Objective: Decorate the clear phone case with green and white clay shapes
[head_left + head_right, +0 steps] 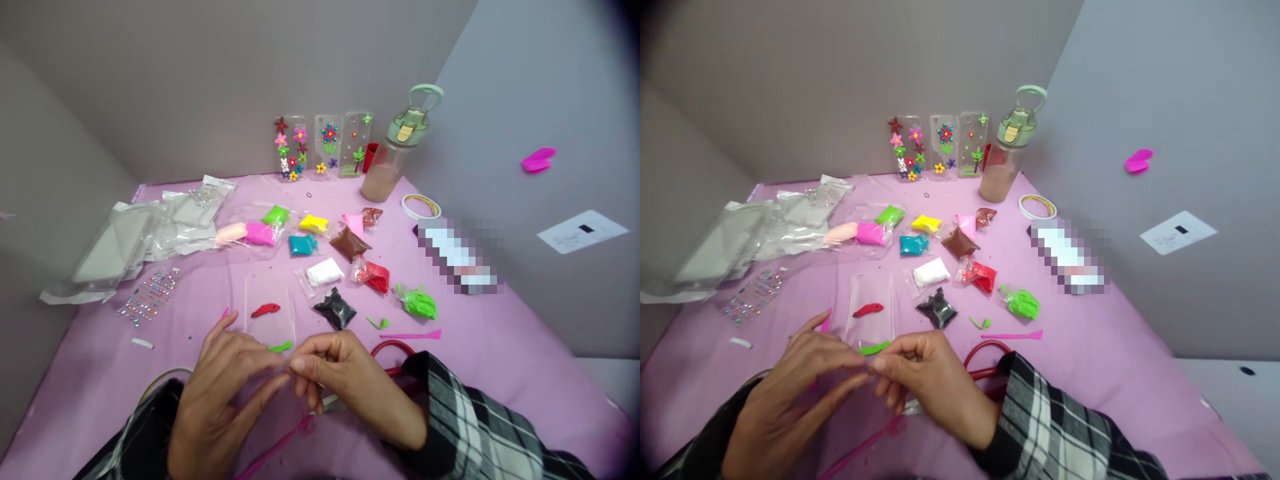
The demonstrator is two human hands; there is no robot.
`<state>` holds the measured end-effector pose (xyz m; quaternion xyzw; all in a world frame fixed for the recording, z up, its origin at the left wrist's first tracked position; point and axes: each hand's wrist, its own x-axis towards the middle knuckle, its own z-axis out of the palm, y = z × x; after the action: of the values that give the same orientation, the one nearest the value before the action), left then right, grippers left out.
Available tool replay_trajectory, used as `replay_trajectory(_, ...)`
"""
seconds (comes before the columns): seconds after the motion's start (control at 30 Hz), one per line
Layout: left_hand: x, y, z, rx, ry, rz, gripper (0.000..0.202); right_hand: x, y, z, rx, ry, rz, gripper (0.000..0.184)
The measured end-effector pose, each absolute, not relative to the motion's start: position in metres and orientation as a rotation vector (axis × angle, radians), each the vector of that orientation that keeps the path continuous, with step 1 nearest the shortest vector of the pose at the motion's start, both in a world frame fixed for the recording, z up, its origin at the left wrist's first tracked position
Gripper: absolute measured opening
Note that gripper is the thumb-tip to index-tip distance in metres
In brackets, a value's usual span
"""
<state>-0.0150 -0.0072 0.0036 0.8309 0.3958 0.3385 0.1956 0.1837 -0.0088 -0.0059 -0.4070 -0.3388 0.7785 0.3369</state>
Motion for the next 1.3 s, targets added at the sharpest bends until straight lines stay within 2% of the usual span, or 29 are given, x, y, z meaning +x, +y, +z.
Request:
replay_trajectory(0.2,-0.0103,-0.008,-0.0015,2.282,1.081,0.917,0.008,0.1807,-0.0104,-0.0069,-1.049,-0.851,2.073,0.045)
replay_trajectory(0.33,-0.0129,-0.0095,0.0016,2.275,1.095,0.954,0.017,0.1806,-0.0102,-0.0044,-1.044,-0.862,2.067,0.048)
replay_trajectory(0.5,-0.0179,-0.0063,0.0018,2.253,1.105,0.953,0.009,0.1847,-0.0079,-0.0023,-1.059,-0.854,2.061,0.044)
replay_trajectory(0.8,-0.0174,-0.0038,0.0024,2.351,1.046,0.9,0.019,0.1852,-0.0076,-0.0035,-1.066,-0.843,2.063,0.045)
replay_trajectory(1.07,-0.0138,-0.0055,0.0006,2.322,1.09,0.925,0.011,0.1851,-0.0082,-0.0006,-1.084,-0.856,2.064,0.042)
replay_trajectory(1.3,-0.0175,-0.0028,0.0016,2.322,1.028,0.911,0.012,0.1861,-0.0078,-0.0016,-1.067,-0.856,2.064,0.041)
